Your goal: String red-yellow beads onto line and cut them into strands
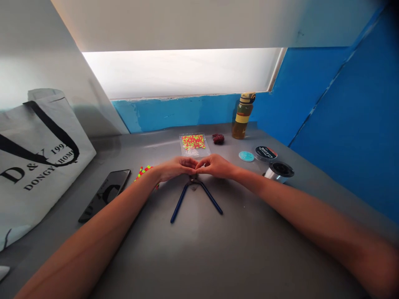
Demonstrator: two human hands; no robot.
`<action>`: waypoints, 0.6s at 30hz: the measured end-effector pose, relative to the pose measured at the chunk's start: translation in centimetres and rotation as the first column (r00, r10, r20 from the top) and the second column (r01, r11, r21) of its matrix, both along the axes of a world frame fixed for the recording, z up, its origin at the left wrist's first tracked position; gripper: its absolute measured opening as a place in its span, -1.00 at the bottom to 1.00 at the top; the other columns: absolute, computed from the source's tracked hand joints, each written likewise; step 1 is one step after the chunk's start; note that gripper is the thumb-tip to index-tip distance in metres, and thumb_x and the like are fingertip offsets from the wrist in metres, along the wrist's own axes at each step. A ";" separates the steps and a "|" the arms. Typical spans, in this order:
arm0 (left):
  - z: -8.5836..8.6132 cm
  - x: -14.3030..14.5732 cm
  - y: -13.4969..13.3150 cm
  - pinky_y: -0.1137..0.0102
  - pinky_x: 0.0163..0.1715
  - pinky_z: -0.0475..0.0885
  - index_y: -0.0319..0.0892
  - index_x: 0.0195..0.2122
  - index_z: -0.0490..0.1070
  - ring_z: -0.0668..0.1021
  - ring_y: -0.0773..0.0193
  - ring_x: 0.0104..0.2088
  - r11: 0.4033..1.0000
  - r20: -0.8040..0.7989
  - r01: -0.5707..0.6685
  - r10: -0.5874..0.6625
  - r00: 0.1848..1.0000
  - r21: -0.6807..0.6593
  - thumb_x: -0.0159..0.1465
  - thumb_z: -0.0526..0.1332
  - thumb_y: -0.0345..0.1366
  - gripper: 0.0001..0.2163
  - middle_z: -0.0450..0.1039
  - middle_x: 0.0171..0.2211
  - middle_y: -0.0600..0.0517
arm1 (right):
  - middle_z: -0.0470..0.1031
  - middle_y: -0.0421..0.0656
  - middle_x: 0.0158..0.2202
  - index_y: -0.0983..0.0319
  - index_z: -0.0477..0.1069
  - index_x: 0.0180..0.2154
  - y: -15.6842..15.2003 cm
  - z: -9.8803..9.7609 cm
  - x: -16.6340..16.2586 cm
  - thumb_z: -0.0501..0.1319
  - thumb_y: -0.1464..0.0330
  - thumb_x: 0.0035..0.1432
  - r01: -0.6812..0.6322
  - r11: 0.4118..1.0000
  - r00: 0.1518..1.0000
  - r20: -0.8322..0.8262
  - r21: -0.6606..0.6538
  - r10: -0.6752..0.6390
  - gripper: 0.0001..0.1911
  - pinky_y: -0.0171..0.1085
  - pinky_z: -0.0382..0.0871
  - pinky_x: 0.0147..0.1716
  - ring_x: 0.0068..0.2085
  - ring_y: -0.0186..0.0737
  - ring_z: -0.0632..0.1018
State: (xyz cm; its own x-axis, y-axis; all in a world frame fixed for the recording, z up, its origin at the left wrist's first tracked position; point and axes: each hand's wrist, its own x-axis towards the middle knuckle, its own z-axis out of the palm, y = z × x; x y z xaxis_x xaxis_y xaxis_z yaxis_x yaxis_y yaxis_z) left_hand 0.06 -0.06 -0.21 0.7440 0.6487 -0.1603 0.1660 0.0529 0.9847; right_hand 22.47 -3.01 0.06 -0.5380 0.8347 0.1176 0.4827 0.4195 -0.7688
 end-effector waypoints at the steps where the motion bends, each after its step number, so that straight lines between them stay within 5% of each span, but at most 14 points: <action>1: -0.1 -0.1 0.1 0.38 -0.11 0.41 -0.18 -0.10 0.57 0.58 0.28 -0.22 1.000 0.024 -0.019 0.020 1.000 -0.016 0.13 0.41 -0.36 -0.71 0.59 -0.18 -0.05 | 0.53 -0.20 -0.43 0.22 0.67 -0.22 0.0 0.0 0.0 0.32 0.11 0.12 0.039 0.999 0.999 -0.014 0.020 -0.039 -0.66 -0.31 0.16 -0.37 -0.39 -0.30 0.41; 7: -0.3 -0.2 0.2 0.42 -0.09 0.41 -0.22 -0.13 0.58 0.58 0.28 -0.15 0.994 0.079 -0.091 0.096 0.992 -0.068 0.15 0.43 -0.32 -0.75 0.59 -0.17 -0.08 | 0.47 -0.21 -0.47 0.20 0.67 -0.21 -0.3 0.1 -0.3 0.29 0.11 0.16 0.194 0.968 0.980 0.022 0.159 -0.200 -0.66 -0.30 0.08 -0.40 -0.43 -0.33 0.35; 13: -0.3 0.2 0.0 0.43 -0.13 0.44 -0.24 -0.16 0.58 0.59 0.25 -0.14 0.983 0.053 -0.166 0.170 0.984 -0.071 0.13 0.45 -0.31 -0.74 0.59 -0.18 -0.10 | 0.45 -0.20 -0.48 0.23 0.65 -0.25 -0.5 0.4 -0.4 0.25 0.14 0.20 0.208 0.962 0.974 0.051 0.177 -0.220 -0.68 -0.29 0.07 -0.40 -0.42 -0.31 0.35; 18: -0.8 0.3 0.5 0.44 -0.13 0.48 -0.24 -0.21 0.53 0.61 0.30 -0.18 0.928 0.146 -0.313 0.345 0.927 -0.204 0.08 0.48 -0.40 -0.74 0.58 -0.22 -0.04 | 0.39 -0.20 -0.50 0.27 0.58 -0.34 -0.3 0.2 -0.3 0.13 0.09 0.28 0.170 0.973 0.980 0.074 0.158 -0.183 -0.58 -0.28 0.04 -0.42 -0.43 -0.30 0.32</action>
State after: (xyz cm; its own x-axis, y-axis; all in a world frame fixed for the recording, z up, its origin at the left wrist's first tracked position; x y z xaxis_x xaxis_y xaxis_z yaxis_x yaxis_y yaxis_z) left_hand 0.37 0.41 -1.04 0.5200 0.8352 -0.1790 -0.0650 0.2477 0.9667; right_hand 22.20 -3.28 0.23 -0.3975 0.8938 0.2078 0.6216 0.4289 -0.6555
